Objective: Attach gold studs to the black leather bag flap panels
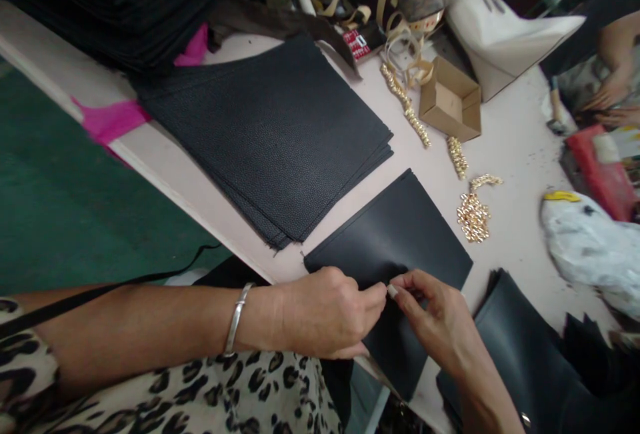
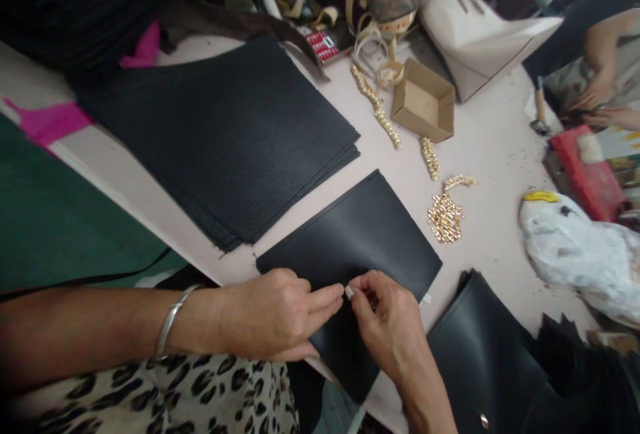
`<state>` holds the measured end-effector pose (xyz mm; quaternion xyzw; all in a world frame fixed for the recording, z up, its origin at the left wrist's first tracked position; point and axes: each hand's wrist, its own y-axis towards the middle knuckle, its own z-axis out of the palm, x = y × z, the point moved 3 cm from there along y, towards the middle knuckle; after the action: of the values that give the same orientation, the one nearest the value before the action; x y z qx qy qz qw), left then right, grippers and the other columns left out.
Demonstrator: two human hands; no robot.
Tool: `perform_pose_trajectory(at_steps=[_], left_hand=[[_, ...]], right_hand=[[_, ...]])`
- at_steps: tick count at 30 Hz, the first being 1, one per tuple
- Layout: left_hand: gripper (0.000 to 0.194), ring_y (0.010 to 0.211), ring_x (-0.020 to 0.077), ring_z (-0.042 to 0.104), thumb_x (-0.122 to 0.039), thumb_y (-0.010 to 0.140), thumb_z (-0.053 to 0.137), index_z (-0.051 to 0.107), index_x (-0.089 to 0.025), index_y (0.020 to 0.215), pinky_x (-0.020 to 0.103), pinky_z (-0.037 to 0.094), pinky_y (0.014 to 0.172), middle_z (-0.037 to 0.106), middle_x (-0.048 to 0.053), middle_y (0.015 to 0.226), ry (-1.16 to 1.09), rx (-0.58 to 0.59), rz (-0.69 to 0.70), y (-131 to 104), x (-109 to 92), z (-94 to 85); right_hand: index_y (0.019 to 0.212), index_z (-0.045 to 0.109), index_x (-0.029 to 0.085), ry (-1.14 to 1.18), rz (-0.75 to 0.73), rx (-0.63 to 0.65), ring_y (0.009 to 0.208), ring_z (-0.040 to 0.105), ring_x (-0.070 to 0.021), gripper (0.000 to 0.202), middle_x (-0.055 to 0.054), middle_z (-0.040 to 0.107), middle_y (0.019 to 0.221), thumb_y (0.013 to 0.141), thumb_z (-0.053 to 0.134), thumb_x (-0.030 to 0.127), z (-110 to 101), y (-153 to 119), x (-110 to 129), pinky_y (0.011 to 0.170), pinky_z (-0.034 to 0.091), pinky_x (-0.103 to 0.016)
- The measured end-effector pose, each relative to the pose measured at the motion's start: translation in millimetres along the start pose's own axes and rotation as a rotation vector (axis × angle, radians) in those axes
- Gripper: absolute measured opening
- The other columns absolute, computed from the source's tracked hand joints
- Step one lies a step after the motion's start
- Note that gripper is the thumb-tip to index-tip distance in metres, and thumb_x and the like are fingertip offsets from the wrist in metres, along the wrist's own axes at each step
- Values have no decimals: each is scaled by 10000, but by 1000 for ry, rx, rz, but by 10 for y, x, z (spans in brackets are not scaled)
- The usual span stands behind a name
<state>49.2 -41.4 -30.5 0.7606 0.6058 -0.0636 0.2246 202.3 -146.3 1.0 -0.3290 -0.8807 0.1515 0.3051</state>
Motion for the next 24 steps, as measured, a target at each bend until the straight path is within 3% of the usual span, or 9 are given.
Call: perform_pose_trajectory(at_steps=[7, 12, 20, 24], left_hand=[[585, 647, 165, 621, -545, 873, 644, 614, -97, 1249, 344, 453, 472, 644, 120, 1277, -6, 43, 14, -5, 6, -10], [575, 657, 169, 622, -506, 881, 651, 588, -104, 1287, 354, 448, 470, 637, 95, 1312, -29, 81, 29, -11, 18, 1], [533, 680, 181, 643, -493, 885, 642, 588, -130, 1271, 378, 439, 483, 650, 76, 1291, 2, 77, 42, -2, 20, -2], [537, 669, 179, 641, -510, 873, 652, 596, -133, 1252, 385, 447, 495, 648, 69, 1283, 12, 67, 34, -14, 16, 4]], right_hand=[[787, 608, 213, -127, 66, 164, 591, 549, -165, 126, -3, 639, 661, 830, 535, 306, -67, 178, 50, 565, 367, -281], [775, 616, 206, -176, 77, 185, 576, 518, -141, 81, 10, 611, 632, 824, 563, 244, -107, 245, 74, 557, 343, -268], [861, 645, 184, 162, 35, 304, 608, 515, -129, 217, 15, 589, 671, 850, 592, 395, -121, 236, -107, 550, 374, -246], [802, 637, 182, 77, 45, 235, 566, 468, -117, 222, 29, 550, 618, 815, 635, 403, -109, 245, -105, 518, 344, -238]])
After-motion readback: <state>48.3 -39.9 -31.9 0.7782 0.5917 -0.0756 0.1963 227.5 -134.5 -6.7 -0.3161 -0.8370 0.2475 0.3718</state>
